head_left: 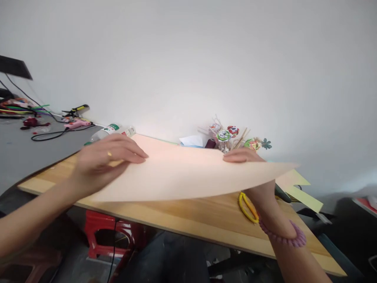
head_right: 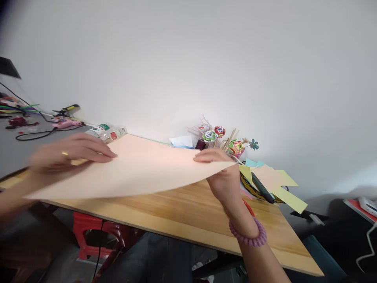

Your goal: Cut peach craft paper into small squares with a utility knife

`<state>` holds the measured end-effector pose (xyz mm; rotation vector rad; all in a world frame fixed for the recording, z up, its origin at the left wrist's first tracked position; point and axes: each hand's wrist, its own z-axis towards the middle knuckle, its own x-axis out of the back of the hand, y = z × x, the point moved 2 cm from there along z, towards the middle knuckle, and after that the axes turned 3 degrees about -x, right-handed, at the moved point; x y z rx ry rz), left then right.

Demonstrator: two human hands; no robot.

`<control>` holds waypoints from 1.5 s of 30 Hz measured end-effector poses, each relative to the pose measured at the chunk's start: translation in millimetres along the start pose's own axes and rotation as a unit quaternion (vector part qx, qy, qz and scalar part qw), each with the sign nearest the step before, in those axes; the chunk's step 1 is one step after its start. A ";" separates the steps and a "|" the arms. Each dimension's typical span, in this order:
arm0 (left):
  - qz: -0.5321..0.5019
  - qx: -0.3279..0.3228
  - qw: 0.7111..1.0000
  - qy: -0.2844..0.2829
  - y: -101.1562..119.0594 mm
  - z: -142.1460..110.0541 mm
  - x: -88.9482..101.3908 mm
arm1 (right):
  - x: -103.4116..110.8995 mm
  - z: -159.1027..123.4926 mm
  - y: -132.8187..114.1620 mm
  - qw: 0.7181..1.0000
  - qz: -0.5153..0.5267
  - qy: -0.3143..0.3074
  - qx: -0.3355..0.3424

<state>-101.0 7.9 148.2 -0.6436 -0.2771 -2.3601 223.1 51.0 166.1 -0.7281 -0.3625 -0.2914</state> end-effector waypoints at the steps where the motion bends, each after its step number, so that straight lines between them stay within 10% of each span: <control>1: -0.021 -0.048 0.999 0.004 -0.1 -4.7 -13.4 | 2.9 -8.8 0.7 0.995 -0.088 -0.012 0.055; 9: 0.016 -0.174 0.965 -0.197 0.2 -90.4 -105.9 | -33.9 -111.6 67.7 0.933 -0.265 -0.238 0.052; 16: -0.017 -0.122 0.931 -0.342 -22.5 -111.2 -90.9 | -28.6 -135.6 81.5 0.914 -0.283 -0.291 -0.008; 23: -0.118 -0.030 0.960 -0.251 -14.9 -91.2 -95.5 | -33.0 -133.1 51.6 0.907 -0.280 -0.314 -0.019; 28: -0.134 -0.056 0.912 -0.384 8.2 -79.7 -128.0 | -71.7 -106.8 27.4 0.909 -0.266 -0.318 -0.044; 34: -0.163 -0.047 0.900 -0.401 4.2 -89.3 -127.5 | -126.6 -94.8 34.5 0.881 -0.217 -0.419 -0.029; 45: -0.129 -0.088 0.889 -0.430 -0.6 -90.1 -114.7 | -26.0 -107.5 105.8 0.874 -0.351 -0.305 -0.143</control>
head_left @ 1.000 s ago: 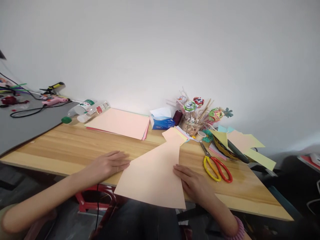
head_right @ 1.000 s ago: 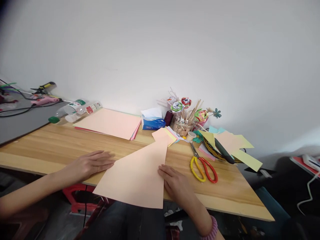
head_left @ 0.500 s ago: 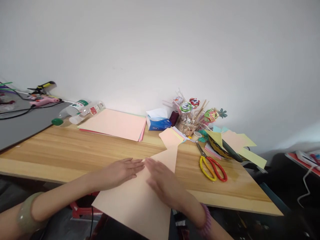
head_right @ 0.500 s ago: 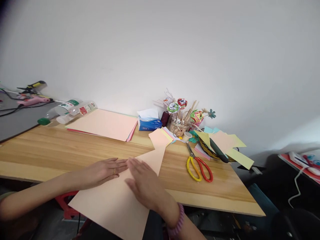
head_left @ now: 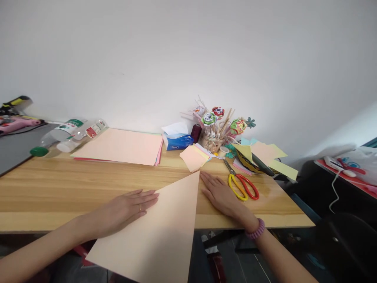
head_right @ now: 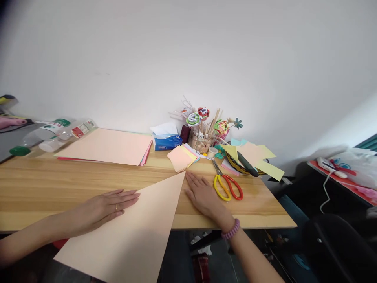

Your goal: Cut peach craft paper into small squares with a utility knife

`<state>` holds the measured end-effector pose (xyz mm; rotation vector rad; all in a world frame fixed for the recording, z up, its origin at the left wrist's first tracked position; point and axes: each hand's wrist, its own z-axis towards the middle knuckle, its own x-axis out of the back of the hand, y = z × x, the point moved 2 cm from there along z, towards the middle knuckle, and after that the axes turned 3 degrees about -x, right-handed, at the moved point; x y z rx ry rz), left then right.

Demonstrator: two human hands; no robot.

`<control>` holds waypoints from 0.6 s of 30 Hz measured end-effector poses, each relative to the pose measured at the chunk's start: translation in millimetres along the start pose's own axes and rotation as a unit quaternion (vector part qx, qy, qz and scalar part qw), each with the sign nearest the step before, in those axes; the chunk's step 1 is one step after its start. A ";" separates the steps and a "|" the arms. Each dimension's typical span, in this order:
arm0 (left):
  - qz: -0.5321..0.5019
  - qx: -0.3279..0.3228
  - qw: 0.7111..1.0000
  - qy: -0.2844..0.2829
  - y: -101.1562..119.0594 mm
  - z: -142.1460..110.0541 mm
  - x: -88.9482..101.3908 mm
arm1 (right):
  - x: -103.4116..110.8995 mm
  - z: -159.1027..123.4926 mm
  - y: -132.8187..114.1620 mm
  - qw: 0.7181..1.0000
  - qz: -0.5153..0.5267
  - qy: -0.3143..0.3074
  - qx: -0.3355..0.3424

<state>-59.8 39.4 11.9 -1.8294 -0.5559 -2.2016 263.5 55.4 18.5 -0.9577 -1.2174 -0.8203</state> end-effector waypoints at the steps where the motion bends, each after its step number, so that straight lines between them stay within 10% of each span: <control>1: 0.008 0.000 1.000 -0.006 -0.4 -0.7 -0.2 | -0.4 -0.3 3.4 1.000 -0.003 0.009 -0.003; 7: 0.058 0.035 0.998 -0.011 -6.3 17.6 -8.4 | 5.4 -18.8 -24.6 0.998 0.001 0.058 0.038; 13: 0.081 0.082 0.992 0.049 -14.9 49.8 -22.3 | 10.6 -50.1 -46.3 0.985 0.071 -0.090 0.125; 18: 0.030 0.025 0.994 0.106 -12.3 24.5 -19.4 | -1.6 -53.4 -36.7 0.984 0.046 -0.130 0.109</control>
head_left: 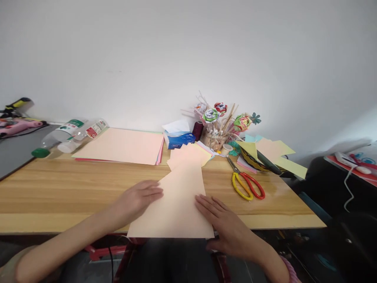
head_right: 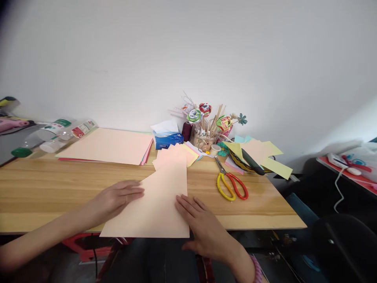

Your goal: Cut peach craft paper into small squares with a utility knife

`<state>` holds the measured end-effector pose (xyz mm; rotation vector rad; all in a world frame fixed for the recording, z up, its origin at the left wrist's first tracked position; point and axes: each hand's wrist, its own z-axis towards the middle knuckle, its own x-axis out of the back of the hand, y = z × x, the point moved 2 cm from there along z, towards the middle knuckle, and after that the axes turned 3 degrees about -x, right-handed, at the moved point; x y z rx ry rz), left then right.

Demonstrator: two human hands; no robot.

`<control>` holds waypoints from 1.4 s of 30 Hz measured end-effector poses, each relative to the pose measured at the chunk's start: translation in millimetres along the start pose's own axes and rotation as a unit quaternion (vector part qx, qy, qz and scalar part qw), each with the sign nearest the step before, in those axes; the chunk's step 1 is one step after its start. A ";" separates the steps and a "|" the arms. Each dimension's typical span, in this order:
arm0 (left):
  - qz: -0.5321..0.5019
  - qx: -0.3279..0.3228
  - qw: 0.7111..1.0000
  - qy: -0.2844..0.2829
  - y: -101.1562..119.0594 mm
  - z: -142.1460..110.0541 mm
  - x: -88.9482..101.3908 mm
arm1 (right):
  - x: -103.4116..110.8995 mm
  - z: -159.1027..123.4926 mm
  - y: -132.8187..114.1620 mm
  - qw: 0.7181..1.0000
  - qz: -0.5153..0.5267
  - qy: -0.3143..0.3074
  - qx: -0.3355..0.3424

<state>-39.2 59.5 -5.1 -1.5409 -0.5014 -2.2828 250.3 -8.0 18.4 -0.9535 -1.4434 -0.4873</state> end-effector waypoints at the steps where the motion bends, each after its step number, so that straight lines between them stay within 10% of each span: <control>1: -0.021 -0.010 1.000 0.001 1.7 -8.2 3.6 | -1.5 0.1 1.1 1.000 -0.005 0.010 0.004; 10: -0.065 0.050 0.996 -0.031 12.6 -58.4 27.5 | -4.3 -1.4 3.4 0.980 0.095 0.172 0.011; 19: -0.105 0.190 0.976 0.009 7.7 -63.0 30.4 | -17.0 15.4 2.2 0.924 0.179 0.304 -0.147; 32: -0.221 0.445 0.857 0.138 -2.8 -34.8 5.8 | -7.2 37.8 6.7 0.905 0.140 0.292 -0.277; 42: -0.183 0.468 0.860 0.090 -3.6 -26.6 9.0 | -12.1 39.4 8.4 0.906 0.092 0.298 -0.288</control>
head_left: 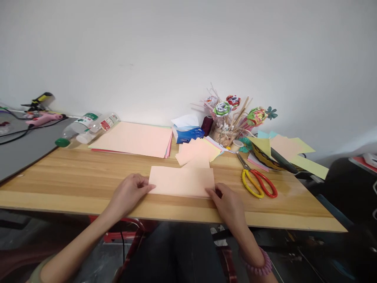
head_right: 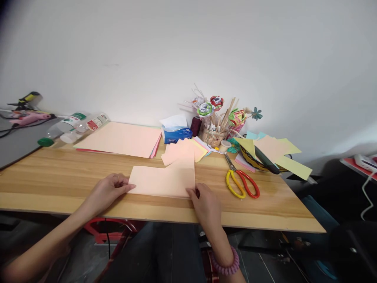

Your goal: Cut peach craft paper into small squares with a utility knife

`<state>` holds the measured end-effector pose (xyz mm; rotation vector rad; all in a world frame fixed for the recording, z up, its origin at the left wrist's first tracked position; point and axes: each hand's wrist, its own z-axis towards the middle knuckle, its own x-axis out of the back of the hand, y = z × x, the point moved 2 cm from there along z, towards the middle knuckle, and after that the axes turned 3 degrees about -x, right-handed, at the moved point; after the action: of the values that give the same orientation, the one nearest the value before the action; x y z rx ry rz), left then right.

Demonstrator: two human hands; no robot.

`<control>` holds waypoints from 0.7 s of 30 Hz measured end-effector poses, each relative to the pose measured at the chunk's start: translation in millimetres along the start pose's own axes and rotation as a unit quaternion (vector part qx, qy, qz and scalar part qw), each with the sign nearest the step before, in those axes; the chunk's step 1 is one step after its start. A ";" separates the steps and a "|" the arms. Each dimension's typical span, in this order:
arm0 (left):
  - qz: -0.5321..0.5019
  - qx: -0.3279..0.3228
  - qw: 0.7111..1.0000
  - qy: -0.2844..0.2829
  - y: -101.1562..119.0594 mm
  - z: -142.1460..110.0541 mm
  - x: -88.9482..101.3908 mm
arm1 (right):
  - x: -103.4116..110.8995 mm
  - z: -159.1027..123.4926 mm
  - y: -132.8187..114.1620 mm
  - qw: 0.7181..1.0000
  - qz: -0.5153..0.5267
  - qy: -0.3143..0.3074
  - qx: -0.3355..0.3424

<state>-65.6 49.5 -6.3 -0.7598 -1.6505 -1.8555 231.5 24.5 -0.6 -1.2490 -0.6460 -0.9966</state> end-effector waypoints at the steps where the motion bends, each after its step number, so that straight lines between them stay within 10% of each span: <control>1: -0.003 0.001 1.000 -0.001 -0.2 0.2 0.1 | -0.2 -0.5 -0.1 1.000 -0.004 0.005 0.001; 21: -0.139 0.005 0.990 0.000 0.1 0.2 -2.0 | 0.8 -4.0 -1.4 0.999 -0.020 0.027 0.011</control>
<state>-64.1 49.8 -7.7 -0.5470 -1.8426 -2.0310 230.2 20.4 -0.2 -1.1903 -0.6411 -1.0511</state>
